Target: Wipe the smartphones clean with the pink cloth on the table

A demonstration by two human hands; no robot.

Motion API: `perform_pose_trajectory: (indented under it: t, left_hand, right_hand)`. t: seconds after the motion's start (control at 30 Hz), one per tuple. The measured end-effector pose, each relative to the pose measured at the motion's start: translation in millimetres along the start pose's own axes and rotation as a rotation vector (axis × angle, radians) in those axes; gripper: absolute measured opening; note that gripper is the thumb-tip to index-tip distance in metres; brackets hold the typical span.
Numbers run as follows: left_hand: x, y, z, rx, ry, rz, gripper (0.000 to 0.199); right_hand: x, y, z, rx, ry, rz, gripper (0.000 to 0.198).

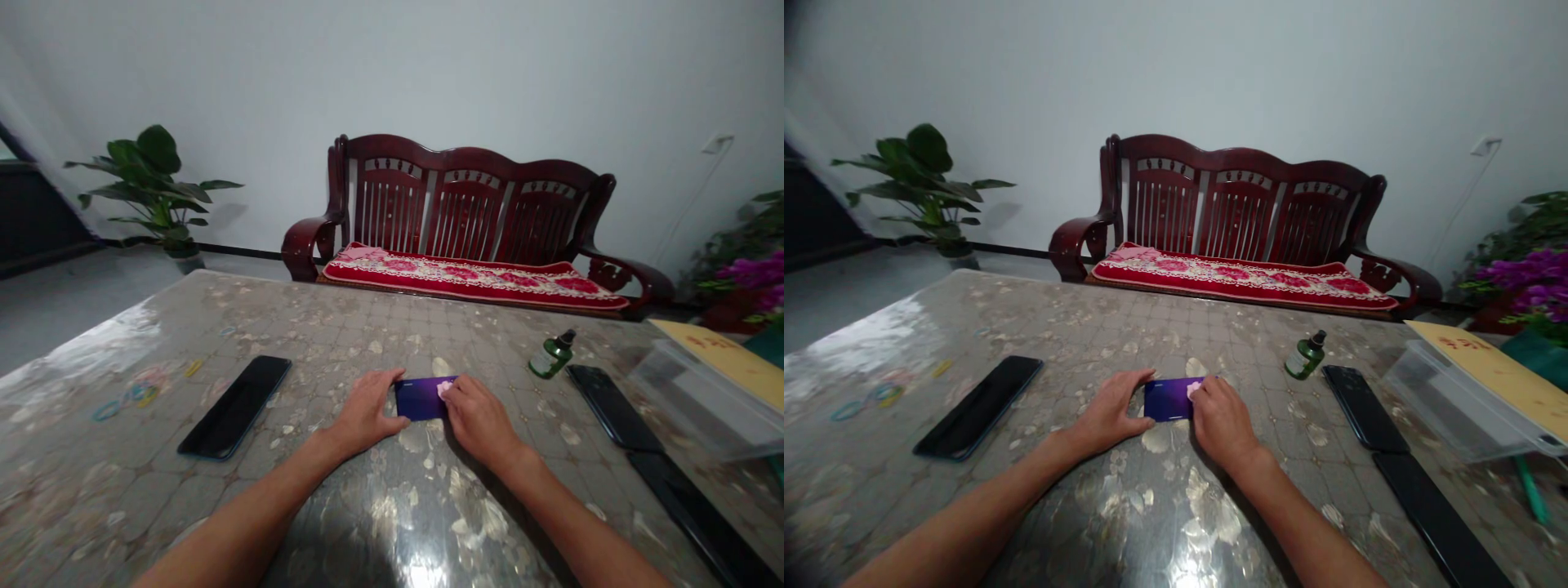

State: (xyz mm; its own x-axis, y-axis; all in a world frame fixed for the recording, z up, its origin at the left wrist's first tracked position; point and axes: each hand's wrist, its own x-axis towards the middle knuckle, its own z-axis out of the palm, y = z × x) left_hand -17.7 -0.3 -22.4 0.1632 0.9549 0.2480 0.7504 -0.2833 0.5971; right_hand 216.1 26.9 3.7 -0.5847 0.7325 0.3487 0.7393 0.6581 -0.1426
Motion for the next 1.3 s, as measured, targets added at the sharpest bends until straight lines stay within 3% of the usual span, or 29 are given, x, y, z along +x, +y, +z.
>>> perform_pose_trajectory:
  t: [0.1, 0.33, 0.6, 0.87, 1.13, 1.3]
  left_hand:
    - [0, 1, 0, -0.006, 0.013, 0.008, 0.073]
    - [-1, 0, 0, -0.015, 0.009, -0.001, 0.072]
    - [-1, -1, -1, -0.017, 0.008, 0.014, 0.07]
    - [-2, -4, 2, -0.015, 0.024, 0.015, 0.071]
    - [-2, -2, 0, -0.021, 0.014, 0.006, 0.069]
    - [-2, -1, 0, -0.014, 0.017, 0.011, 0.069]
  right_hand:
    - [-4, 7, -1, -0.004, 0.024, 0.053, 0.022]
    - [-8, -13, 4, 0.11, 0.035, -0.096, 0.02]
    - [-16, 18, 1, -0.077, 0.085, 0.108, 0.019]
    - [-15, -14, 1, 0.087, 0.04, -0.09, 0.019]
    - [-12, 14, 3, -0.088, 0.107, 0.118, 0.02]
    - [-7, -9, 7, 0.048, 0.075, -0.021, 0.019]
